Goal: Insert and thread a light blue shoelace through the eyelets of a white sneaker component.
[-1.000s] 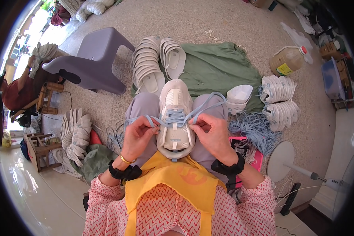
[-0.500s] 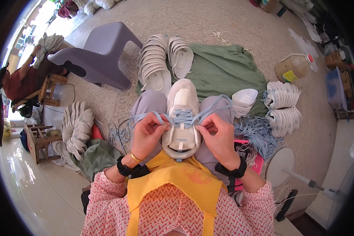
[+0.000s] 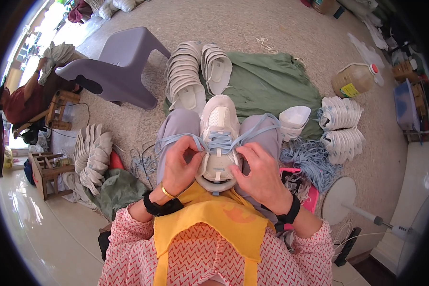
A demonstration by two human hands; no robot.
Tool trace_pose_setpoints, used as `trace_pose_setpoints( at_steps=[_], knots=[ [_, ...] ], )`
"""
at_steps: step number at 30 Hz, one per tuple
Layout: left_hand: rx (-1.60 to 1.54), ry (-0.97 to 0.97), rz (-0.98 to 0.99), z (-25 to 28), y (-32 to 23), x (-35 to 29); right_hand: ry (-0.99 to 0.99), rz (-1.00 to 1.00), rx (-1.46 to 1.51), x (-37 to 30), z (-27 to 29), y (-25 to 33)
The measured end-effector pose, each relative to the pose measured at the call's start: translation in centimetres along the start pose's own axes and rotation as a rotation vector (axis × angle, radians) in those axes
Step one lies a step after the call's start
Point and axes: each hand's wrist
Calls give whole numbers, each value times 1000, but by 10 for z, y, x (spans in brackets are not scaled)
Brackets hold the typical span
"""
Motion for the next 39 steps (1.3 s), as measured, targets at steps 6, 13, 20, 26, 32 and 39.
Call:
trace_pose_setpoints(
  at_steps=[6, 13, 20, 26, 32, 39],
  knots=[
    [38, -8, 2, 0, -6, 1, -15, -6, -42, 0, -8, 1],
    [50, -78, -14, -5, -10, 2, -73, 51, -65, -1, -13, 4],
    [45, -44, -53, -5, -8, 3, 2, 168, -126, 2, -3, 7],
    [98, -24, -118, -3, -5, 1, 241, 189, -454, 6, 4, 20],
    [138, 42, -140, 3, -9, -4, 61, 287, -466, 11, 1, 22],
    [277, 127, -203, 8, -18, -7, 74, 108, 110, 13, -20, 29]
  ],
)
Point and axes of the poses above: each hand's wrist, its own x-axis towards the middle knuckle, its own z-axis out of the back of the hand, y = z × x, and after that the axes turned 3 degrees about -z, right-handed
